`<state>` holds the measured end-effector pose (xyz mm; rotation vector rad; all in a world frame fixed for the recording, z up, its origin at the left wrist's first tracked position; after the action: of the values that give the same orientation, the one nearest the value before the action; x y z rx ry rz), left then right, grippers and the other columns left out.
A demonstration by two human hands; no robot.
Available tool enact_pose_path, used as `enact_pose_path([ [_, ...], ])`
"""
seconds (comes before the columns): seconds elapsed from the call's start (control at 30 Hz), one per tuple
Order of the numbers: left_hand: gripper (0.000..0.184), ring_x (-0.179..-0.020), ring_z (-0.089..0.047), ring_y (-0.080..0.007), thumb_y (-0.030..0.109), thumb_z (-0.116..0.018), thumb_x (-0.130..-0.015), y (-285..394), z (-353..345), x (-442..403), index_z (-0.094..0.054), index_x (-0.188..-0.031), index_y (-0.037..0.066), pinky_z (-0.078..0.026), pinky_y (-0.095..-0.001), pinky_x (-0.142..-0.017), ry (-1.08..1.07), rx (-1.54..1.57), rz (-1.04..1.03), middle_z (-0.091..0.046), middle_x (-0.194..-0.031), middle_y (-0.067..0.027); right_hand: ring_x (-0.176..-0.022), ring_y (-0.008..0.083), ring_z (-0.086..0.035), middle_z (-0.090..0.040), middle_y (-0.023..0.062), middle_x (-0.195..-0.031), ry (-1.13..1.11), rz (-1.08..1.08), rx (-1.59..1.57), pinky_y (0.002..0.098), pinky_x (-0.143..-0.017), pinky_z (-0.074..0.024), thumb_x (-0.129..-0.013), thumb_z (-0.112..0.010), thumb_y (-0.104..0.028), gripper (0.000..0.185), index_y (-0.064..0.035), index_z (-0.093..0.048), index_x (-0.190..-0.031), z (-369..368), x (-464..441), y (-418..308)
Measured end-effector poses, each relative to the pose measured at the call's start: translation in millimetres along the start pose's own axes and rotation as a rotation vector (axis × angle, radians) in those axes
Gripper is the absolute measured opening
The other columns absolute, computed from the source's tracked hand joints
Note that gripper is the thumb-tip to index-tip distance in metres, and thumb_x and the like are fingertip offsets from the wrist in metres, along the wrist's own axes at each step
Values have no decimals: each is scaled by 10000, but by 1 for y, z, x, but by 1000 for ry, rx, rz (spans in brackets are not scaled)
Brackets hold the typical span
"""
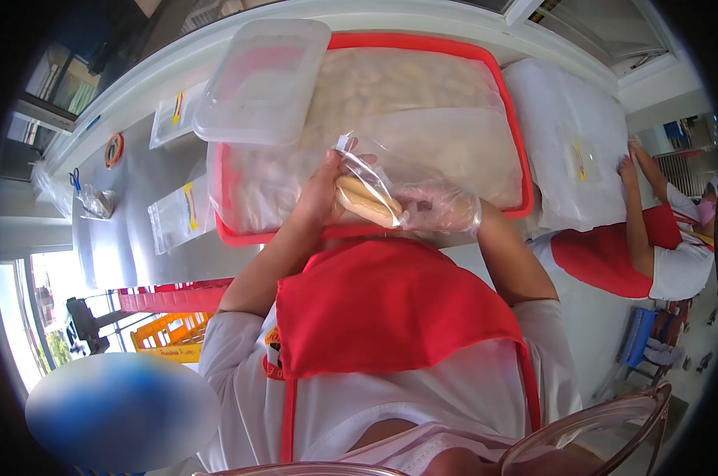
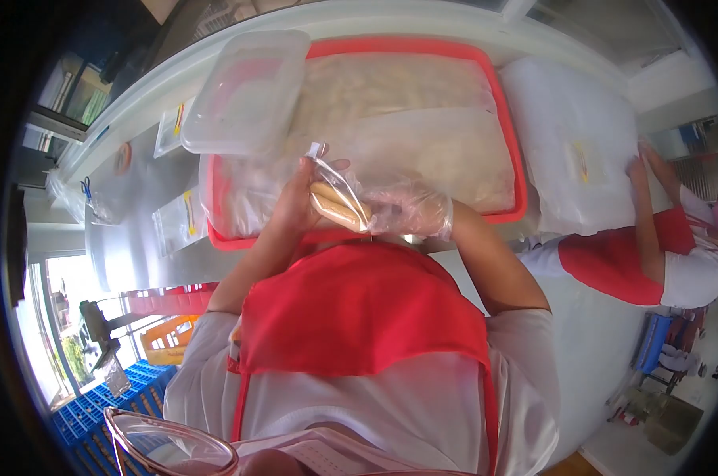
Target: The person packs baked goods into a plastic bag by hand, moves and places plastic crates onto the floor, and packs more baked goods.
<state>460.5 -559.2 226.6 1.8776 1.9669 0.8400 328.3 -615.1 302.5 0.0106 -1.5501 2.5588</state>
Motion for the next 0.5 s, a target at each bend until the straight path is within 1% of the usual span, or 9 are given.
enact_pose_path([
  [0.03,541,-1027,-519,-284,442,-324,-915,0,2,-1,-320,-1277,39,-463,-429,-839,20,-56,-18,-474,-1175,-179,-795,174,-567,-587,97,-983,4,15,1,302,-698,-461,-766,-633,-195,492,-75,-474,-1216,-1,5,10],
  [0.07,538,-1018,-525,-279,438,-326,-917,-1,3,-2,-326,-1276,37,-467,-421,-832,12,-71,-36,-477,-1170,-175,-872,190,-559,-583,101,-1012,9,31,2,307,-765,-447,-769,-634,-184,510,-86,-454,-1237,1,4,-7],
  [0.13,532,-1001,-536,-268,431,-331,-919,-4,7,-5,-338,-1274,34,-476,-405,-818,-7,-102,-70,-484,-1161,-168,-948,219,-549,-570,112,-1048,27,-7,65,317,-835,-433,-768,-632,-155,539,-99,-426,-1262,-1,1,-15],
  [0.2,525,-1002,-530,-257,434,-303,-926,-2,11,-5,-334,-1299,66,-480,-382,-802,49,-169,-69,-492,-1149,-154,-945,243,-544,-554,126,-1064,56,-115,187,329,-841,-432,-760,-629,-122,557,-102,-409,-1272,-2,0,-9],
  [0.23,522,-1003,-527,-251,435,-289,-930,-1,13,-5,-332,-1312,82,-482,-370,-793,75,-204,-67,-496,-1143,-147,-937,258,-540,-546,133,-1069,89,-82,231,338,-839,-430,-760,-621,-110,546,-93,-412,-1264,1,0,-7],
  [0.3,538,-1028,-518,-258,464,-290,-921,2,-1,3,-329,-1318,103,-492,-379,-769,86,-256,67,-474,-1173,-146,-920,289,-533,-529,148,-1078,158,-16,321,355,-835,-425,-760,-606,-86,523,-76,-418,-1248,7,0,1],
  [0.4,547,-1042,-517,-271,488,-267,-916,-7,-2,5,-320,-1325,129,-509,-392,-737,64,-321,218,-427,-1229,-147,-878,308,-534,-525,150,-1055,371,329,351,372,-791,-433,-759,-607,-81,502,-54,-422,-1226,11,6,-2],
  [0.43,547,-1044,-519,-276,492,-256,-916,-11,-1,5,-317,-1327,137,-515,-396,-727,51,-341,262,-408,-1249,-148,-898,308,-537,-524,157,-1069,335,287,386,361,-782,-445,-756,-616,-91,504,-50,-430,-1222,9,5,5],
  [0.5,517,-1024,-533,-275,456,-286,-923,-10,-5,4,-313,-1327,135,-523,-382,-723,30,-232,219,-377,-1273,-150,-940,307,-543,-522,170,-1096,264,202,454,338,-762,-468,-749,-633,-112,508,-42,-444,-1215,5,3,11],
])
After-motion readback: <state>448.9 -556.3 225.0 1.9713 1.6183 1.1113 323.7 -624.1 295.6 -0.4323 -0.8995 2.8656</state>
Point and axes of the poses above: each hand's wrist, its own x-axis away from the middle knuckle, its own z-axis out of the back of the hand, y = z × x, the point moved 6 cm from there along -x, towards the middle knuckle
